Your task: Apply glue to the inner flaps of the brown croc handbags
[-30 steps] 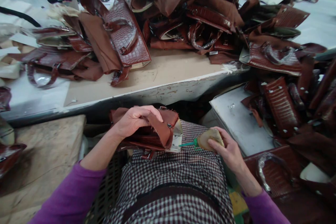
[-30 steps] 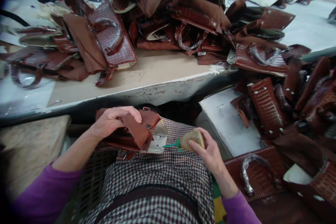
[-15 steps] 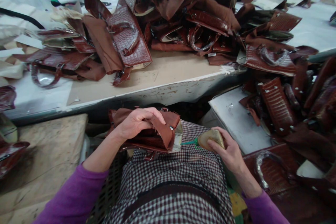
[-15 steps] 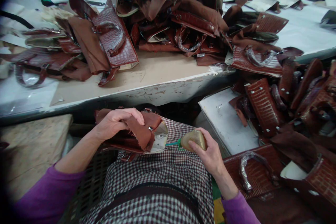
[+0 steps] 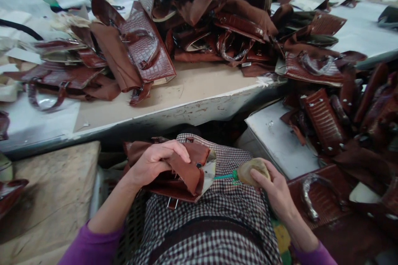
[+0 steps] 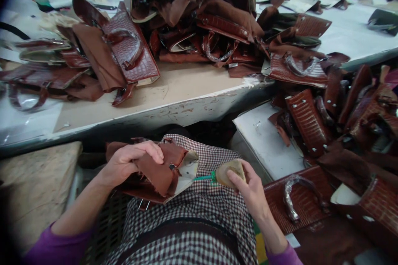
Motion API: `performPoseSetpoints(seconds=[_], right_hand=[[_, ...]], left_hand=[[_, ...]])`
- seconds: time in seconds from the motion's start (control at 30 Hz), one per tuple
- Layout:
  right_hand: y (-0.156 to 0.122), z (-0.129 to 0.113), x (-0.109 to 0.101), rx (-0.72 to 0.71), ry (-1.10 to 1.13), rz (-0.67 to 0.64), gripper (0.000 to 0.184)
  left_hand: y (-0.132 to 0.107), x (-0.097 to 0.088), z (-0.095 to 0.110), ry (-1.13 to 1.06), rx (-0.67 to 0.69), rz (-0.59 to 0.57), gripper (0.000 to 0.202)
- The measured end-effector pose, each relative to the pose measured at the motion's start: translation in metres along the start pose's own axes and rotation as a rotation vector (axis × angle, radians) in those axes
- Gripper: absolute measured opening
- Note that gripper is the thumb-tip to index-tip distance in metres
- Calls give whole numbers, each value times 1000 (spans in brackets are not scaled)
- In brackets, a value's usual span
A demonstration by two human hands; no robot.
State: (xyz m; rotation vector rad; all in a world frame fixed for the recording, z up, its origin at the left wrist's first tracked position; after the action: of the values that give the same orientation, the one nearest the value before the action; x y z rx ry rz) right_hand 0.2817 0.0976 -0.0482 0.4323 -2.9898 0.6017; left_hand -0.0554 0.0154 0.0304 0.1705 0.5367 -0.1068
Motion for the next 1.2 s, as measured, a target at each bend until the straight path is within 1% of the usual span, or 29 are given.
performPoseSetpoints(seconds=[0.13, 0.23, 0.3, 0.37, 0.47, 0.53, 0.6, 0.67, 0.73, 0.8, 0.9, 0.97, 1.1, 1.2], right_hand=[[-3, -3, 2, -45, -190, 38, 52], [-3, -2, 2, -99, -285, 81, 53], [-4, -4, 1, -128, -293, 114, 53], [-5, -6, 2, -115, -253, 135, 53], [-8, -6, 5, -52, -195, 113, 52], [-8, -3, 7, -38, -195, 88, 50], [-7, 0, 8, -79, -221, 88, 49], [-6, 4, 7, -137, -257, 128, 50], [-6, 7, 4, -149, -267, 170, 52], [-7, 9, 1, -135, -250, 178, 54], [-9, 8, 0, -93, -201, 147, 55], [-9, 4, 2, -59, -184, 132, 56], [-4, -6, 8, -36, -205, 117, 52], [0, -8, 12, 59, -141, 68, 49]], left_hand=[[2, 6, 11, 33, 60, -9, 13], [3, 10, 16, 40, 74, -26, 13], [3, 12, 17, 33, 72, -36, 14], [2, 13, 17, 29, 73, -44, 14], [1, 12, 16, 31, 80, -34, 15], [1, 10, 15, 26, 89, -24, 17], [1, 10, 15, 18, 92, -16, 17], [0, 9, 15, 14, 89, -15, 15], [0, 9, 14, 19, 83, -15, 13], [0, 9, 13, 25, 87, -14, 13], [1, 7, 12, 27, 87, 2, 13], [2, 7, 11, 27, 81, 10, 14], [3, 7, 12, 31, 88, -4, 17], [2, 9, 12, 37, 94, -24, 19]])
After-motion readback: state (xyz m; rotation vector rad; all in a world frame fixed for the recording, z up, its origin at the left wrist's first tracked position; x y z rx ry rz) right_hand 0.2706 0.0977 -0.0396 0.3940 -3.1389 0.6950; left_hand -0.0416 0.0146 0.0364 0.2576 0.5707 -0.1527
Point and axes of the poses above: each hand's wrist, its own y-axis towards the middle knuckle, its own x-axis out of the palm, z = x × y, the point moved 3 cm from there along y, towards the middle knuckle, and after that the axes turned 15 degrees about y, right-handed, at the moved point
